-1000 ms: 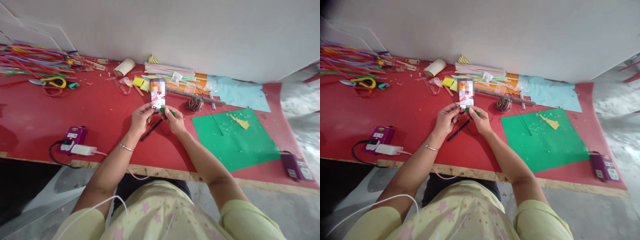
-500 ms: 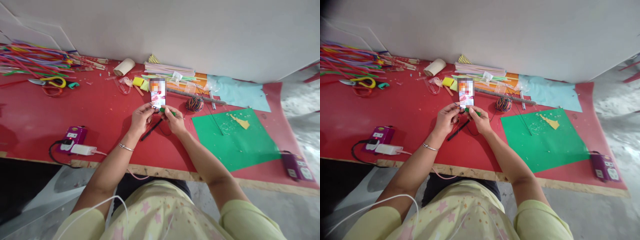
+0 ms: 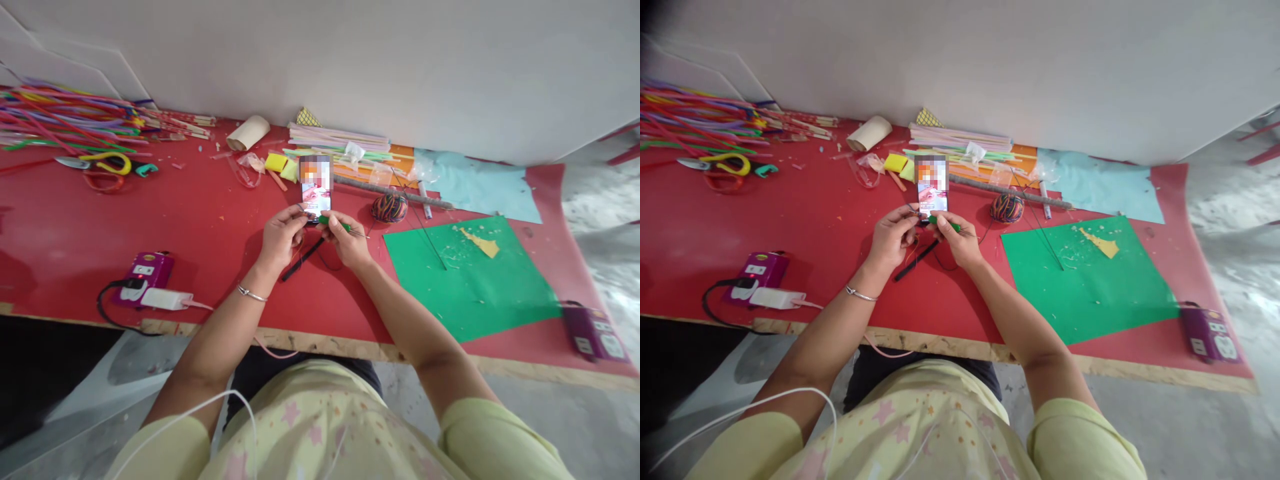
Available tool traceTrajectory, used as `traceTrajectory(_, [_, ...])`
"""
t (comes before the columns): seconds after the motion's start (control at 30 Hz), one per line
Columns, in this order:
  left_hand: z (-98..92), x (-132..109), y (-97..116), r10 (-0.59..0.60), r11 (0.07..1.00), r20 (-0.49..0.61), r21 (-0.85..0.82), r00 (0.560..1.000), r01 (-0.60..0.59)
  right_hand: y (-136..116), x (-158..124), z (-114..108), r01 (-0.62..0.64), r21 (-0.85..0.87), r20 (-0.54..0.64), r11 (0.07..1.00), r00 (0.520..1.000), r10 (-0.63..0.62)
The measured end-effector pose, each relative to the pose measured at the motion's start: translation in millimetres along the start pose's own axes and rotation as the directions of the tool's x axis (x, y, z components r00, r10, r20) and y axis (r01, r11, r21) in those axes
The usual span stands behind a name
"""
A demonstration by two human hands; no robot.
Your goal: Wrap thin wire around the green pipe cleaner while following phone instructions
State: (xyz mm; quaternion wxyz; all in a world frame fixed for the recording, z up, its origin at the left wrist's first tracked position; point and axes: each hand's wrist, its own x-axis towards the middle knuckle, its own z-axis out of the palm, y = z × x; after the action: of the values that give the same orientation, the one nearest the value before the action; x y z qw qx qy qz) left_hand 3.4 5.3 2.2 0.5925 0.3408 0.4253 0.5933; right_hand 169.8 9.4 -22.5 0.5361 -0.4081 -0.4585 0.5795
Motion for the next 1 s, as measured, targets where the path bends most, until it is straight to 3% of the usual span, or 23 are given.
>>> traceTrajectory(1.0, [-1.4, 1.0, 0.0, 0.005, 1.000, -0.016, 0.008, 1.000, -0.005, -1.1, -1.9, 1.8, -0.014, 0.028, -0.010, 1.000, 1.000, 0.014])
